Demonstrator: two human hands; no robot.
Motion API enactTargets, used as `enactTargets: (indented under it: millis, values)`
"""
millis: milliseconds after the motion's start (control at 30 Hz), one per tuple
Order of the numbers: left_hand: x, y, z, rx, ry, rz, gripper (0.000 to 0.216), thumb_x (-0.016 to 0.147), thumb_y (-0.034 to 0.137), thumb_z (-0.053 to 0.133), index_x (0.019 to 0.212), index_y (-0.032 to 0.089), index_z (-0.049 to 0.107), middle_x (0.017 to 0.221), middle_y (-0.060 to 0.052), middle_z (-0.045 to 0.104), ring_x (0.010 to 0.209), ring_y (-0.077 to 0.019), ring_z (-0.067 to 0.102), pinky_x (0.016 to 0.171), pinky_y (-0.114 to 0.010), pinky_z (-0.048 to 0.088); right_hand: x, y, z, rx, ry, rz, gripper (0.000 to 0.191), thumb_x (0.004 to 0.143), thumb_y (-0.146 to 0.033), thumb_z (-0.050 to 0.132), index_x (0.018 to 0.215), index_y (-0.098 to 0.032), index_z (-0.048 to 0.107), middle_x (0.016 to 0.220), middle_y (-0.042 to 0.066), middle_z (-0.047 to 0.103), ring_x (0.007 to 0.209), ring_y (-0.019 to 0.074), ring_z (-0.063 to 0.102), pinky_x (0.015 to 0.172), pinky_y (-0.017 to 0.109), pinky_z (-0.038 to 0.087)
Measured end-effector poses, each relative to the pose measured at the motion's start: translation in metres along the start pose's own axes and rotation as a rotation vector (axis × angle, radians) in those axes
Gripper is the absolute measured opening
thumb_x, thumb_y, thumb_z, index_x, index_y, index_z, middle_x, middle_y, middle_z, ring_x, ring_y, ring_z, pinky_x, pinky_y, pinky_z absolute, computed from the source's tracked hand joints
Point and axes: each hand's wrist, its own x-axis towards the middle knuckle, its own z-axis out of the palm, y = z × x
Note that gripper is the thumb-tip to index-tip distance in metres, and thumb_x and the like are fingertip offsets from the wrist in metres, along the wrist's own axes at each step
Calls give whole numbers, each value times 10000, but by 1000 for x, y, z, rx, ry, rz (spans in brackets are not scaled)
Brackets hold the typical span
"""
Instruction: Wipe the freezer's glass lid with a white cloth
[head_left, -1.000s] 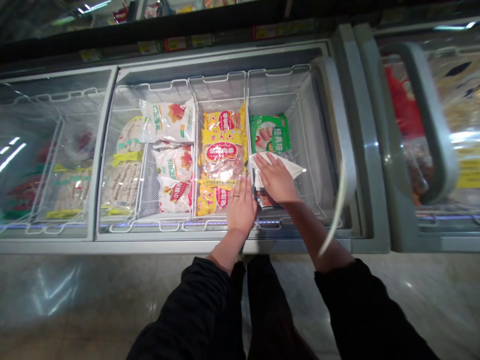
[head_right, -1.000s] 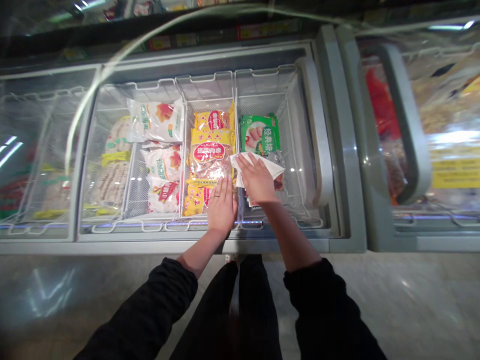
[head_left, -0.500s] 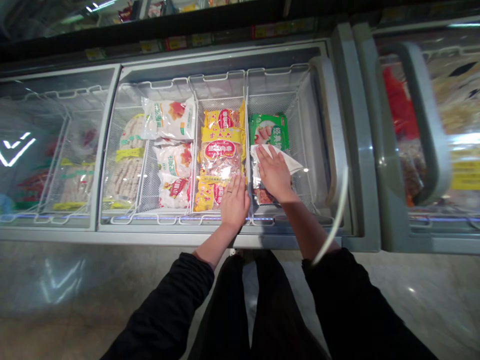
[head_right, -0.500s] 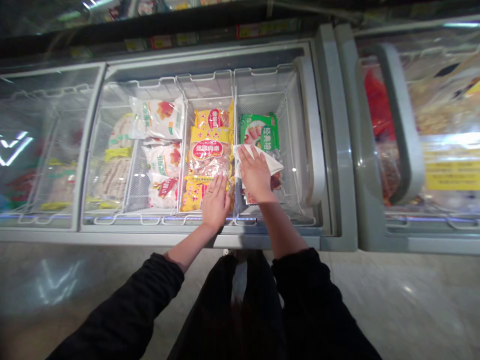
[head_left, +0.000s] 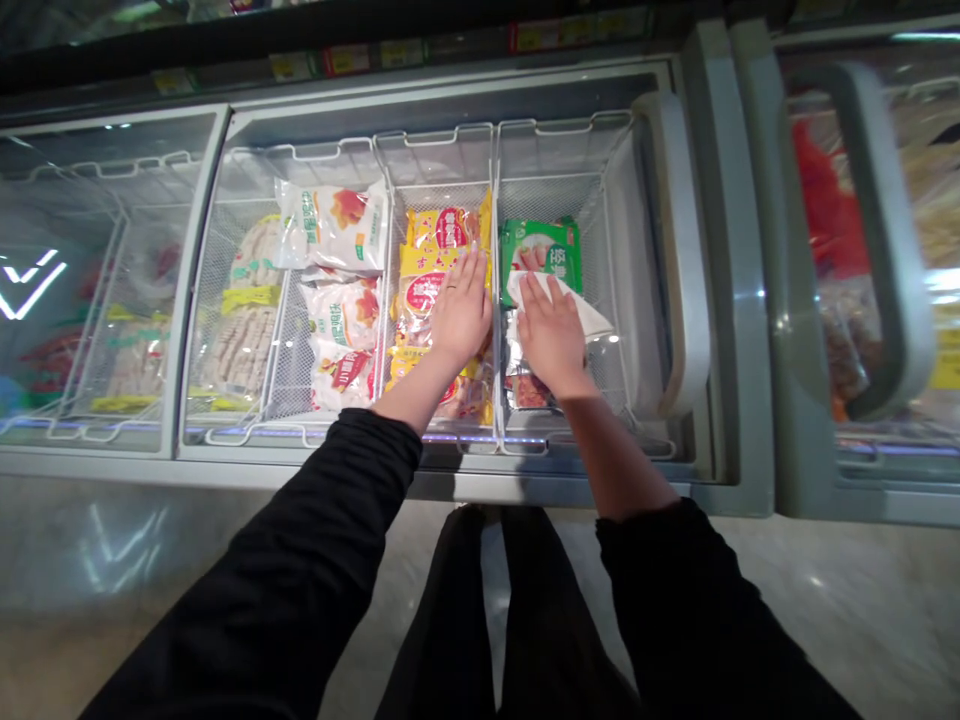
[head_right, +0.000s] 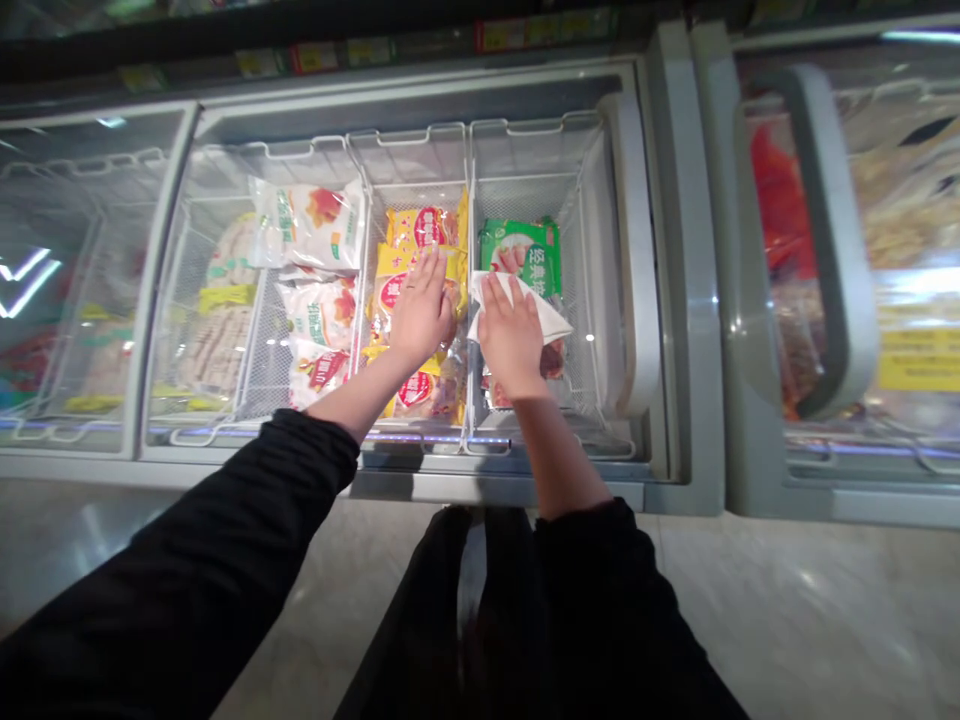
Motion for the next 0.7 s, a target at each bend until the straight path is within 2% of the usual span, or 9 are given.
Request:
enactTargets:
  millis: [67,167,233,333,433,500,600,700]
  values:
    - [16,-5,6,-9,3,-17,659,1049,158,420,1701,80,356,1815,-118,336,1703,-232,256,1402,-460,191,5,-3,-3,-8,-66,-77,662,1101,-252,374,1760,-215,327,1774,55,435,1673,358,309,1368,661,255]
    - [21,-5,12,4,9,-44,654,1053,173,418,1689,30,372,1804,-143,346,1698,-247,273,1401,-450,198,-8,1,-14,-29,-172,-144,656,1097,-236,394,1752,-244,354,1774,25,436,1669,335,325,1379,616,275]
    - [18,-4,13,4,20,-44,655,1050,180,421,1683,14,382,1798,-148,357,1695,-257,285,1404,-448,204,-22,7,-22,-48,-204,-108,662,1096,-230,394,1755,-259,348,1773,16,438,1669,331,329,1375,603,299]
    - [14,0,10,-13,44,-45,643,1055,194,416,1688,78,409,1788,-125,387,1686,-261,314,1405,-468,232,-30,14,-27,-75,-165,34,670,1101,-243,373,1768,-250,311,1781,33,421,1675,350,315,1366,627,308]
    - [14,3,7,9,42,-69,641,1053,185,419,1693,148,429,1774,-91,419,1679,-258,333,1401,-491,272,-9,10,-23,-79,-93,160,659,1101,-242,344,1758,-193,338,1789,69,399,1676,385,302,1356,665,297]
    - [14,5,5,24,32,-72,641,1055,174,414,1695,184,435,1767,-68,431,1677,-250,338,1394,-511,297,14,3,-17,-61,-69,168,655,1094,-229,331,1746,-172,363,1786,75,402,1675,394,301,1352,681,289]
    - [14,5,4,37,15,-74,636,1058,161,415,1694,158,434,1771,-78,416,1675,-247,341,1389,-515,307,41,-6,-11,-18,-79,58,648,1093,-229,328,1737,-190,387,1776,59,419,1673,373,314,1362,668,282]
    - [13,5,4,36,11,-74,629,1066,162,417,1695,145,429,1781,-85,395,1682,-246,322,1391,-510,307,42,-2,-13,4,-139,-79,632,1092,-233,357,1721,-217,425,1765,36,440,1670,340,332,1370,629,293]
